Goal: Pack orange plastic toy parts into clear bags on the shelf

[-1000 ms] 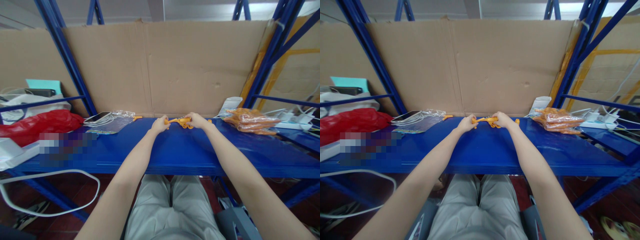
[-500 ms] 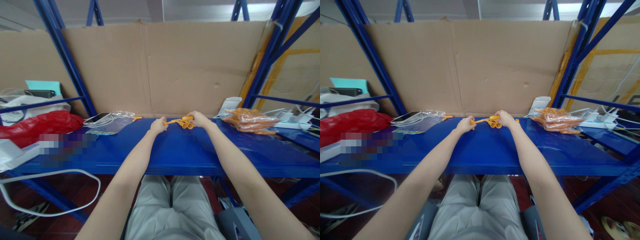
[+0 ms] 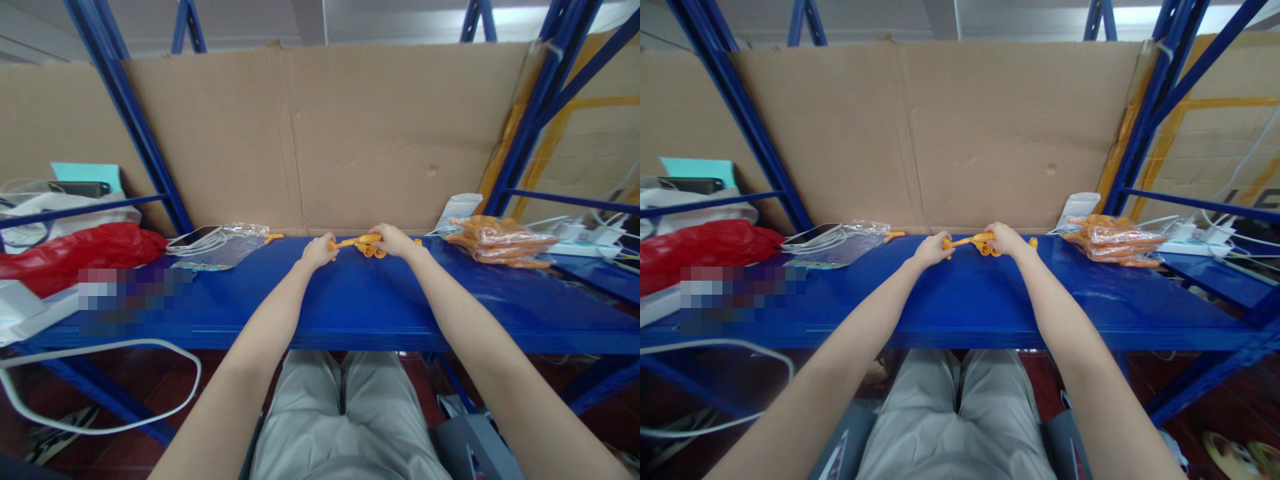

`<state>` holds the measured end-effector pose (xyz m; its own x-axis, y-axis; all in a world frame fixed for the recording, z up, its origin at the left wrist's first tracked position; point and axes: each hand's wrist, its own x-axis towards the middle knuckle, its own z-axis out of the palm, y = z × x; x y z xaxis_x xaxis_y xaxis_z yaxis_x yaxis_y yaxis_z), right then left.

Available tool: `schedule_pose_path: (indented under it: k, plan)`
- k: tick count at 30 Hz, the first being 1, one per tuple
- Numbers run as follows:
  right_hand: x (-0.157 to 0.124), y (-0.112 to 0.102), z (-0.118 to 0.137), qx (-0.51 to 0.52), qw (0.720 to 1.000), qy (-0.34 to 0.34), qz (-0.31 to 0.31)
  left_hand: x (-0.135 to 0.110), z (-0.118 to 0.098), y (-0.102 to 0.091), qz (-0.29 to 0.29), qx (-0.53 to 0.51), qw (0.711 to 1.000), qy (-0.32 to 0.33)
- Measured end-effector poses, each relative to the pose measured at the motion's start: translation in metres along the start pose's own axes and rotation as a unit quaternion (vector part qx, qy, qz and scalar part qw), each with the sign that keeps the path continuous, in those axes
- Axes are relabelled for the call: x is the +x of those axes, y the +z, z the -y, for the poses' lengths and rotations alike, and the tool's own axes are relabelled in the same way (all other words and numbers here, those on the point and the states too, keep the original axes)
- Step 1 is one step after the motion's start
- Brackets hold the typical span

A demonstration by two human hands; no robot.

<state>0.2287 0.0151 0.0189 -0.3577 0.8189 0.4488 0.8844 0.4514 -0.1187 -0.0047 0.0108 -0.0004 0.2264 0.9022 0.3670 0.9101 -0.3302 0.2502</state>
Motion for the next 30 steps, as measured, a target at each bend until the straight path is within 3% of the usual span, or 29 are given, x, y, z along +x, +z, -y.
schedule_pose_path:
  k: [6,18,24,30]
  plan:
    - [0.003,0.007,0.006,0.038,0.997,-0.045,-0.052,0.000,-0.002,0.000,-0.028,-0.013,0.999,0.016]
    - [0.005,0.012,0.002,0.029,0.990,-0.106,-0.086,0.005,0.004,0.007,-0.035,-0.088,0.995,0.010]
    - [0.002,0.008,0.010,0.092,0.992,-0.044,-0.072,0.005,0.009,0.004,-0.057,-0.057,0.997,0.013]
    - [0.002,0.012,0.011,0.237,0.968,0.027,-0.078,0.002,0.008,-0.002,-0.068,-0.033,0.997,0.012]
